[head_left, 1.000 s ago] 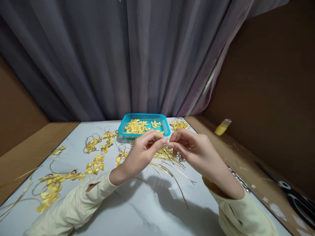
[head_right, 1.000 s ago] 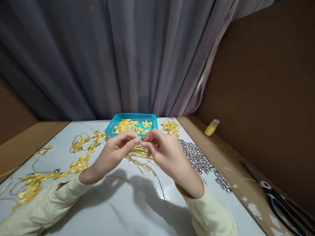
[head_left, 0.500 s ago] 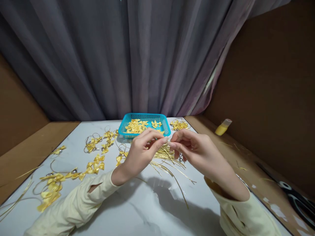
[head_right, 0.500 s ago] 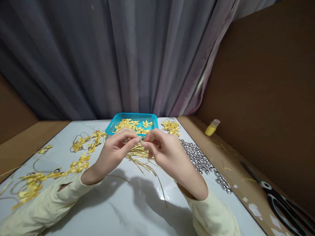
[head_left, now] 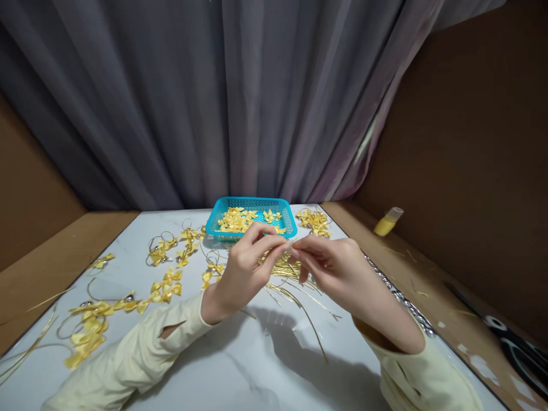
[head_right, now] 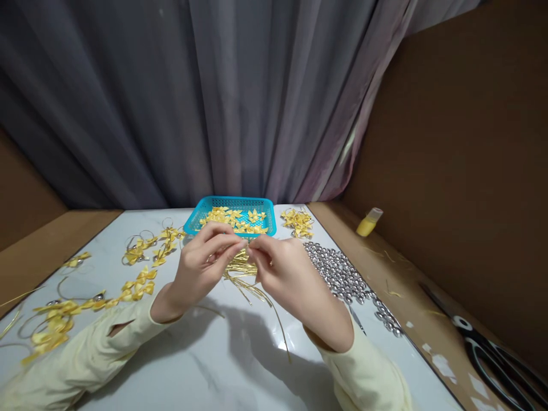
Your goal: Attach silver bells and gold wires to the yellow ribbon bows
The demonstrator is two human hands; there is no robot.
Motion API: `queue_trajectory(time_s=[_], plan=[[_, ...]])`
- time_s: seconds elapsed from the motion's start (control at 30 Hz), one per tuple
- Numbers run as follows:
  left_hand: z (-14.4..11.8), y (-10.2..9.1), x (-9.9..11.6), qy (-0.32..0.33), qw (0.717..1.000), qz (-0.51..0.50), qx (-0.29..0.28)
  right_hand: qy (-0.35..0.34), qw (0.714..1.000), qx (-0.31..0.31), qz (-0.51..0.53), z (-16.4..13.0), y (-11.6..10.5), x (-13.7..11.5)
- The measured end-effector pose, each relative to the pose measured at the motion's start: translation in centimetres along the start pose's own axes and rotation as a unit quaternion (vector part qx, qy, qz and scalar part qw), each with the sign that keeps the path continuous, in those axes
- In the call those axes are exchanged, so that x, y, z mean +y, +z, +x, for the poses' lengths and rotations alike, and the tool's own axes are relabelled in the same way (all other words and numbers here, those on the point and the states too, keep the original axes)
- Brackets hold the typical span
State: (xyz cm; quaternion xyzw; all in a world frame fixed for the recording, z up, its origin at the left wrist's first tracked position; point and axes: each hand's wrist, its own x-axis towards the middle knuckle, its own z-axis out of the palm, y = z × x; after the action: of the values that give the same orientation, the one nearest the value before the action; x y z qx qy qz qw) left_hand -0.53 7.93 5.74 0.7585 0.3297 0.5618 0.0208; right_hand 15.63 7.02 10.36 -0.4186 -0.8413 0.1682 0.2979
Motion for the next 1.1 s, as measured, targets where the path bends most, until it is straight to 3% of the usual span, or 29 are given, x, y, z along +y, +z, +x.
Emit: queue_trajectory(time_s=[0.13,0.3,0.43,0.87,1.1], plan=[[-0.1,0.0,-0.2,0.004,1.0,0.004,-0.004,-0.001,1.0,-0.027,-0.014,-0.1,-0.1,-0.1],[0.4,-0.1,0.1,-0.088,0.994,-0.058,-0.042,0.043,0.997,-0.049,-0.039,-0.2,-0.4,0.1],[0.5,-0.2,0.1,-0.135,0.984,-0.092,-0.069,0.02,0.998,-0.049,-0.041,-0.1,-0.2,0.0],[0.9,-0.5,0.2,-0.164,0.97,-0.147,-0.106,0.0,0.999,0.013,-0.046,-0.2,0.2,-0.4],[0.8,-0.5,-0.1,-0.108,0.986,-0.094,-0.084,-0.023,0.995,0.05,-0.077,-0.4,0.6,0.1]])
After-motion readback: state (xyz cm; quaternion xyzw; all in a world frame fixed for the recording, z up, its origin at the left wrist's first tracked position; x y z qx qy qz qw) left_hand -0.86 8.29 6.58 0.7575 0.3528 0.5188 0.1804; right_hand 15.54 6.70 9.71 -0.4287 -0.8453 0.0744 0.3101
